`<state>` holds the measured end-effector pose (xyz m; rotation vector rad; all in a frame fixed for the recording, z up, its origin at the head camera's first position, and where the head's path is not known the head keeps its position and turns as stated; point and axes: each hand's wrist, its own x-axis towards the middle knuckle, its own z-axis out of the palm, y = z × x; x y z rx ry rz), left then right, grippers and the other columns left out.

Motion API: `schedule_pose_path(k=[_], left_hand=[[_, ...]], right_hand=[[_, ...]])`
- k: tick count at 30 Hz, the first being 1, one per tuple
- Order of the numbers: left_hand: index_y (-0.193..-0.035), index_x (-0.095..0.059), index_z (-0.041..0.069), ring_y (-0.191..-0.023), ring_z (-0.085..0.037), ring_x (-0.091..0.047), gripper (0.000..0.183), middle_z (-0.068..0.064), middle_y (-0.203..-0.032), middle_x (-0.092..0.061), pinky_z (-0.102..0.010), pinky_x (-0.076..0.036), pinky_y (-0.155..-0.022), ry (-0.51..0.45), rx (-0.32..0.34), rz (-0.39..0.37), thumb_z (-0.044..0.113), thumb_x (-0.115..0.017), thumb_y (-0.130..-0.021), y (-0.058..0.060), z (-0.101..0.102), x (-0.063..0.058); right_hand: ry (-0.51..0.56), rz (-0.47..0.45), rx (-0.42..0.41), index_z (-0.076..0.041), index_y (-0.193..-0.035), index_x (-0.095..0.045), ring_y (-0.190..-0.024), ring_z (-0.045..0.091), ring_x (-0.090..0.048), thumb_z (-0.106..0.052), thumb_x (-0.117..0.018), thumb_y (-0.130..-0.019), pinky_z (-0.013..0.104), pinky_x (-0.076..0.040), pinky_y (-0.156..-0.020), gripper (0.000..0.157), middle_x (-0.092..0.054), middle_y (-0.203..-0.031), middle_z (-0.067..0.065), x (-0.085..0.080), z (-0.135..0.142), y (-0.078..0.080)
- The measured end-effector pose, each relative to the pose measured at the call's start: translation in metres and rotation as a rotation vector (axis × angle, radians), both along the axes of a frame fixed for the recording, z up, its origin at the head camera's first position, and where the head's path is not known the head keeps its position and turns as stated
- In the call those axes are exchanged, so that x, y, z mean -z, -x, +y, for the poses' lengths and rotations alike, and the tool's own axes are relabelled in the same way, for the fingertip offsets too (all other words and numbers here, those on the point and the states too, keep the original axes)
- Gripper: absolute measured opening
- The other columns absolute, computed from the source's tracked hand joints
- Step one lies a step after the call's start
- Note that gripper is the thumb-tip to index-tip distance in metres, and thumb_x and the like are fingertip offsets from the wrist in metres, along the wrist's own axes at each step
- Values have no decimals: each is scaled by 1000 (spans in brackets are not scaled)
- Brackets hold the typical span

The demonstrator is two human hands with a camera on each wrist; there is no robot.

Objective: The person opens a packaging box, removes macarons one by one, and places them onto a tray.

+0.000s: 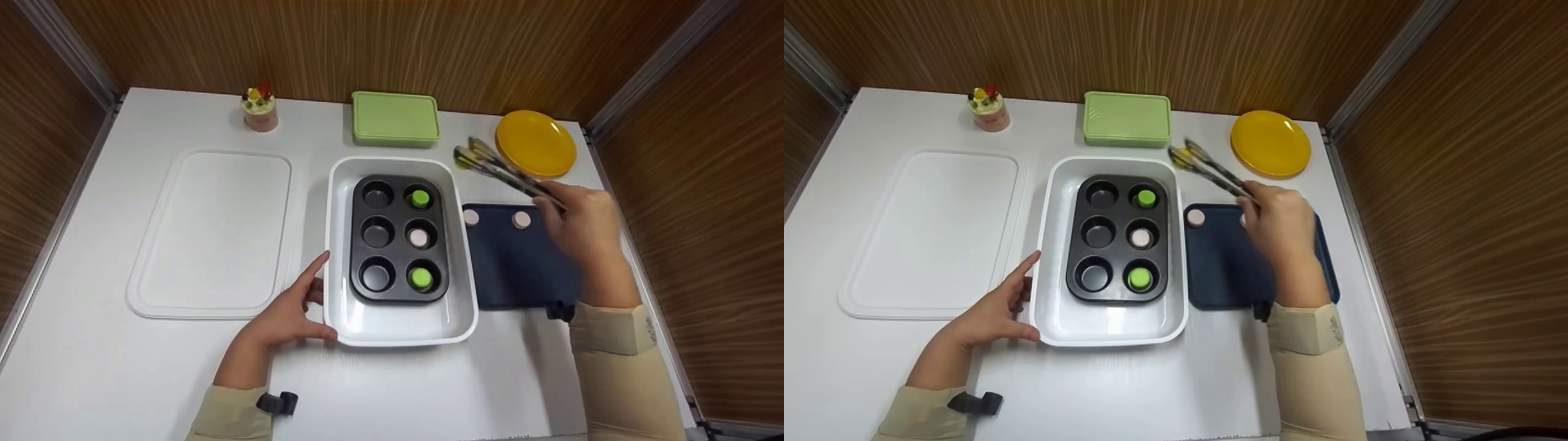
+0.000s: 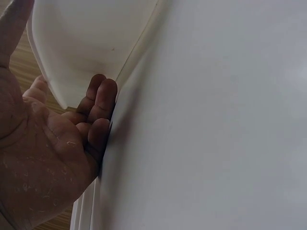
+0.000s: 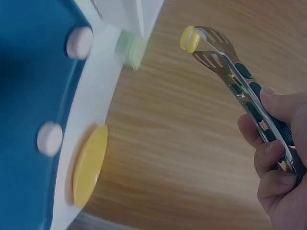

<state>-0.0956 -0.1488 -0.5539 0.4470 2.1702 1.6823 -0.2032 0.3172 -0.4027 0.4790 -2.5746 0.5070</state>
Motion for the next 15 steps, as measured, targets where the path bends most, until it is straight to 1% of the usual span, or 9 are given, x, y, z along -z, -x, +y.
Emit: schedule_pose_path(k=[2,5,9,11,13,15], left_hand=[[-172,-12,21,-110,-30,-62,137,-16,-118,-61,-35,-42,-85,2,0,4,22,-103,-69,0,0,0],[-172,-12,22,-110,-29,-61,137,-15,-119,-61,-35,-42,-85,5,-1,3,22,-103,-69,0,1,0],[-172,-11,22,-111,-31,-63,137,-16,-122,-62,-36,-42,-85,1,1,-5,22,-102,-69,0,0,-1],[-172,-11,23,-112,-31,-63,137,-17,-123,-62,-37,-42,-86,-2,2,-9,23,-102,-70,0,0,0],[-172,-11,23,-112,-31,-63,138,-16,-124,-62,-37,-43,-87,0,2,-10,24,-102,-70,0,0,0],[-172,-11,24,-112,-30,-63,138,-16,-124,-61,-36,-43,-86,3,1,-8,25,-103,-70,0,0,1]], right_hand=[[19,12,35,-3,-116,-80,-74,40,-68,-8,-77,-96,54,-48,-67,21,-77,-92,22,-3,11,-2],[53,17,96,-3,-115,-81,-77,41,-69,-8,-77,-96,52,-46,-70,20,-77,-96,22,-7,27,-7],[74,40,152,0,-113,-81,-85,46,-72,-7,-78,-95,53,-47,-74,20,-77,-102,25,-8,47,-13],[73,49,176,1,-114,-80,-85,48,-71,-6,-78,-94,49,-45,-73,21,-76,-102,26,-7,57,-16],[81,35,214,1,-114,-80,-83,46,-70,-6,-78,-95,43,-41,-72,21,-76,-102,26,-5,66,-19],[83,13,253,1,-115,-80,-81,46,-68,-7,-77,-95,39,-37,-70,22,-76,-102,27,-3,75,-23]])
